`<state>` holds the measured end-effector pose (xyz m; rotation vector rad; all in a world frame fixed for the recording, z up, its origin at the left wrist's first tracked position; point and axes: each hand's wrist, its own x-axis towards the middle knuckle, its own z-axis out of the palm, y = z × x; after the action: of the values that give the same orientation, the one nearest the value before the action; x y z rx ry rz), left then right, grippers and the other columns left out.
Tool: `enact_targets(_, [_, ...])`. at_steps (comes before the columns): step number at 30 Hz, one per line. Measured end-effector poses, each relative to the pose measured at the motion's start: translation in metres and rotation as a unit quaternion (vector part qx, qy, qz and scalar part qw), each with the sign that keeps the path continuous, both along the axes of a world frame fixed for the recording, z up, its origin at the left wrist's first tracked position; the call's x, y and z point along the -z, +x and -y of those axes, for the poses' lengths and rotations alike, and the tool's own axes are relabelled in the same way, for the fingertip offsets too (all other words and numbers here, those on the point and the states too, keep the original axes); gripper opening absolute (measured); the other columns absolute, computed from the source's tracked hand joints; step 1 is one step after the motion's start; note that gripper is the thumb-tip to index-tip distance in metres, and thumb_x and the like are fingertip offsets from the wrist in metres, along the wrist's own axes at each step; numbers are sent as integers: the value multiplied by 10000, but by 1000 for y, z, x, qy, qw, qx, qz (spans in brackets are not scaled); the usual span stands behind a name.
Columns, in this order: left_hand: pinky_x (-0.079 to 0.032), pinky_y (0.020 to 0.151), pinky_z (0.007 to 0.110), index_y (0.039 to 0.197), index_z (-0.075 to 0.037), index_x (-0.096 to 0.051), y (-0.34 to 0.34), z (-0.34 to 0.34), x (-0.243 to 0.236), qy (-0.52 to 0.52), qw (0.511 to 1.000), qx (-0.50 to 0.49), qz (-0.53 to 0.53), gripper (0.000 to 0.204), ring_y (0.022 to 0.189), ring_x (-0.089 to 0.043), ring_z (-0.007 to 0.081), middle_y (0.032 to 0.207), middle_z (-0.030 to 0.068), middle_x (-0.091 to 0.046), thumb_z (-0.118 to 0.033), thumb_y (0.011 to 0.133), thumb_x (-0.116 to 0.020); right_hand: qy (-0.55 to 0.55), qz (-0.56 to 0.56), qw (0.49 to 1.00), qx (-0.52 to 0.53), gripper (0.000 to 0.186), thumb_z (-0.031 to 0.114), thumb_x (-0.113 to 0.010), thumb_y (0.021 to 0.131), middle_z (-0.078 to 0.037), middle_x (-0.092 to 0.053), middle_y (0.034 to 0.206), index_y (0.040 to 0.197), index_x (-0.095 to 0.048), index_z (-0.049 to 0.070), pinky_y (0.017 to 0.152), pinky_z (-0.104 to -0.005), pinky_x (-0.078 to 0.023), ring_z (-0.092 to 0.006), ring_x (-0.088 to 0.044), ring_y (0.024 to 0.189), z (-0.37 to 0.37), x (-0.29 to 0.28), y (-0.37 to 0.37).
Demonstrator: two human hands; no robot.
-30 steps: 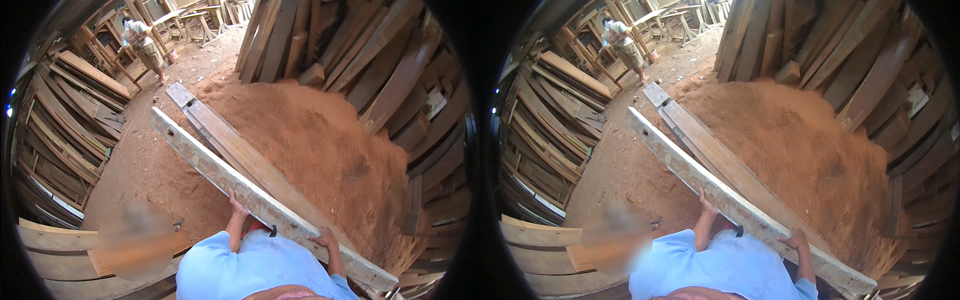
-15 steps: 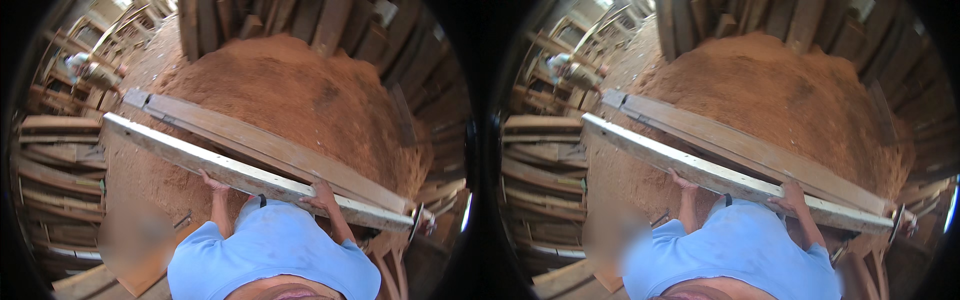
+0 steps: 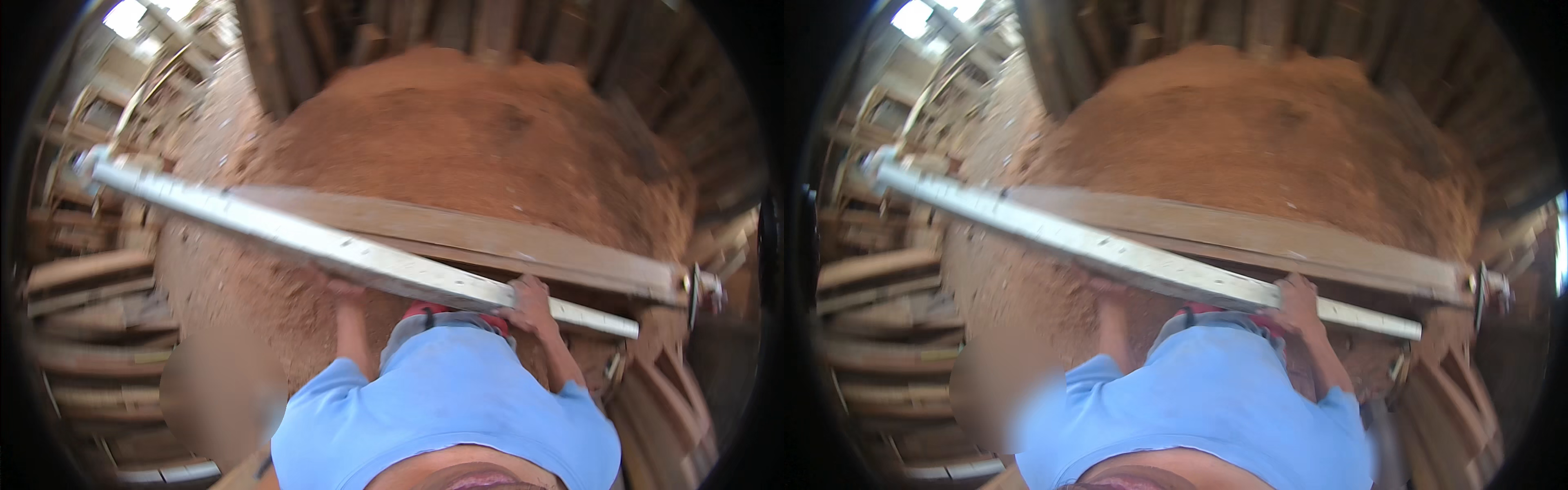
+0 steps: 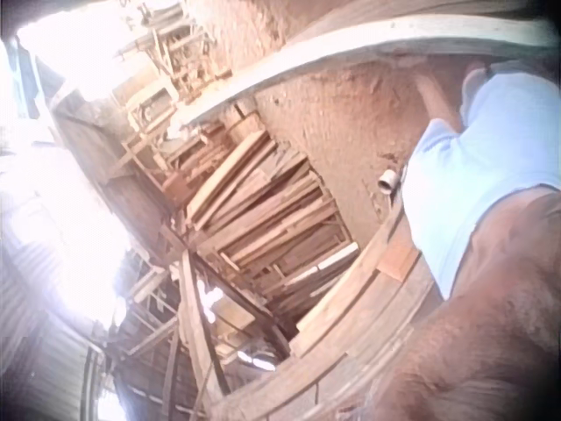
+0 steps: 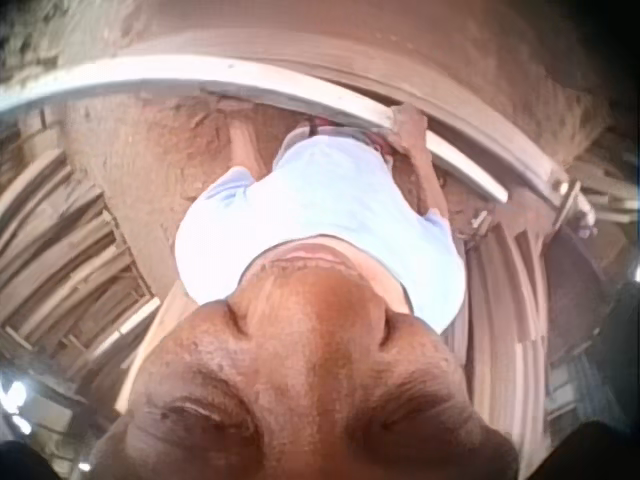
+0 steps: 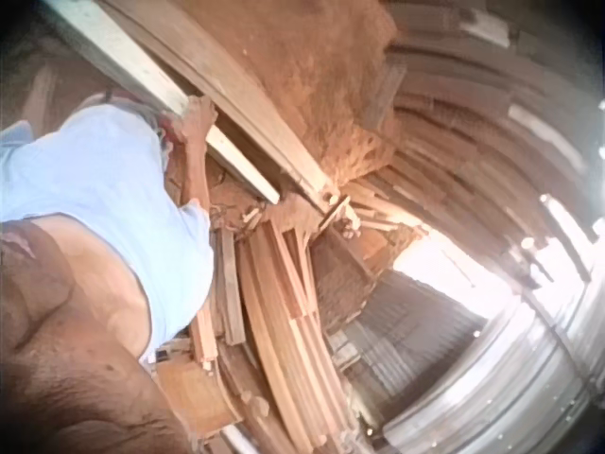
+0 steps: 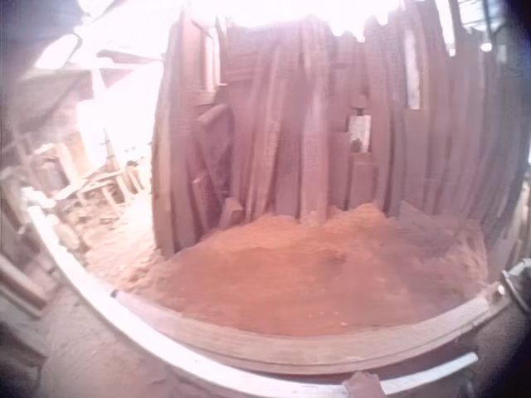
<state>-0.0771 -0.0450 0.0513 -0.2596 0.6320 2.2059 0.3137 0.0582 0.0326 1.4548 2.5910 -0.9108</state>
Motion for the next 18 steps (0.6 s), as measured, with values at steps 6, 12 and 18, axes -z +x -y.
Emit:
enact_targets(6, [-414,1141,504,1543,-93,-364,-60,-29,-20,29,974,43,-223,852,1350,-493,316,1469,125,-501,-691,952,-505,18,-60,994,93,672,326,-883,600,-155,-588,1087,1165,-674,27,959,-478,-415,-355,-551,1078,52,-10,-55])
enact_targets(12, [-458,1109,500,1521,-90,-418,-100,-44,-51,232,914,227,-245,847,1298,-569,296,1413,107,-591,-667,926,-597,35,-94,982,161,623,252,-901,620,-160,-594,1089,1166,-670,60,921,-479,-470,-367,-592,1039,100,-10,-111])
enact_targets(18, [-496,1076,477,1477,-93,-465,-68,-92,-66,281,856,364,-236,752,1267,-591,281,1400,98,-602,-587,938,-643,71,-128,952,269,620,273,-915,612,-170,-620,1122,1145,-673,65,906,-493,-519,-385,-627,1048,122,7,-122])
